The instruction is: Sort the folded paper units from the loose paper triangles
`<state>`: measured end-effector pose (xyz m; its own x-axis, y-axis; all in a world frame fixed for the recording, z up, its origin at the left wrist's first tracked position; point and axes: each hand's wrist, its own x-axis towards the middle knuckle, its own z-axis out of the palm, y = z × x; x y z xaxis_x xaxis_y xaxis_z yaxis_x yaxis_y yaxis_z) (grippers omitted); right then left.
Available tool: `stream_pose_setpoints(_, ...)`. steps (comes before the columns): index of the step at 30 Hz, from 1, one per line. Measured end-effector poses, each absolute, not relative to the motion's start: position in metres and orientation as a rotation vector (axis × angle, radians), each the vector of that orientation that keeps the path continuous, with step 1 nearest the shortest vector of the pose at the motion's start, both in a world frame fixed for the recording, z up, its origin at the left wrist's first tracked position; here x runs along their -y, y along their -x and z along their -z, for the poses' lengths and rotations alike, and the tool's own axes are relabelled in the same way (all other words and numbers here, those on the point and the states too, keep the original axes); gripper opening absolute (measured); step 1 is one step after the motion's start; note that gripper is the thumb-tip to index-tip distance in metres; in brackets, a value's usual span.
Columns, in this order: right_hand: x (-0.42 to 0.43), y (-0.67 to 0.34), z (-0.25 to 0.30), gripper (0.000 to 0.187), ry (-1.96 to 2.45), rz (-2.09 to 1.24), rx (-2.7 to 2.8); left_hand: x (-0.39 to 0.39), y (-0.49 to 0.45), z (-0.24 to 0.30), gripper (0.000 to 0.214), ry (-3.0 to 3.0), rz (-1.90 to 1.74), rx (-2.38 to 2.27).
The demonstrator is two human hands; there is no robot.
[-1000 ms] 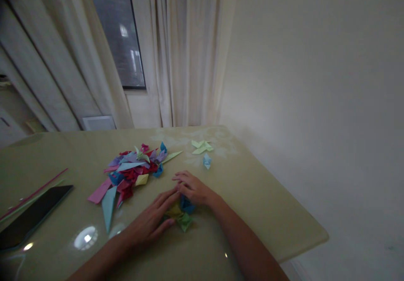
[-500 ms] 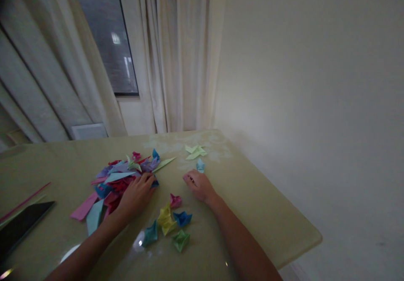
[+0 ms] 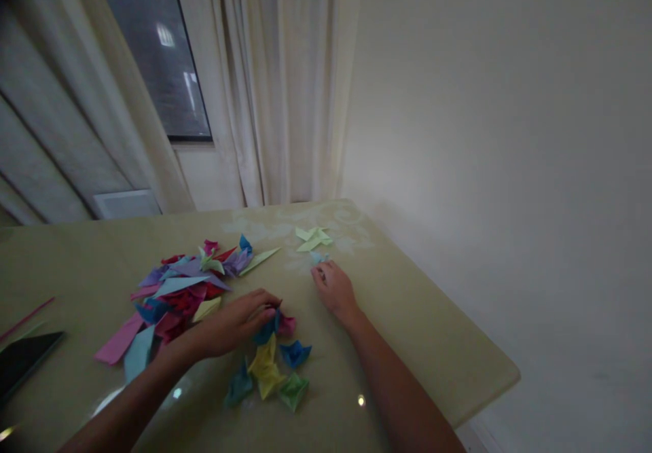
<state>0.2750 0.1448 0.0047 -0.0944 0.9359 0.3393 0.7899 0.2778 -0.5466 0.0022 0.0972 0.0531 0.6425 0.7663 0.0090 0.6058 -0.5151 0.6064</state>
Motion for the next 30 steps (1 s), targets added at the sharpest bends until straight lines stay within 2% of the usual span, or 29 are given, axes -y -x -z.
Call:
stream_pose_setpoints(6,-0.143,-0.275,-0.009,0.035,1.593,-0.273,1.928,-0.077,-0.016,-0.071,0.059,-2.278,-0.269,-1.024)
stream_pose_setpoints(10,-0.142,-0.273,-0.011,0.033,1.568,-0.288,1.955,-0.056,-0.017,-0.071,0.105,-2.333,-0.060,-1.023)
stream_pose_setpoints(12,-0.142,-0.272,-0.011,0.032,1.555,-0.301,1.963,-0.043,-0.019,-0.064,0.116,-2.382,-0.030,-0.997)
stream_pose_setpoints(15,-0.142,-0.271,-0.010,0.029,1.557,-0.325,1.973,-0.026,-0.027,-0.049,0.114,-2.439,-0.095,-1.044)
stream_pose_setpoints(22,-0.142,-0.270,-0.008,0.030,1.494,-0.336,1.973,-0.023,-0.065,-0.030,0.076,-2.457,-0.286,-1.101)
stream_pose_setpoints(28,-0.150,-0.276,0.001,0.034,1.408,-0.392,1.926,-0.047,-0.074,-0.041,0.082,-2.499,-0.440,-1.039)
stream_pose_setpoints(30,-0.152,-0.277,0.004,0.036,1.377,-0.449,1.921,-0.059,-0.055,-0.054,0.070,-2.481,-0.503,-1.078)
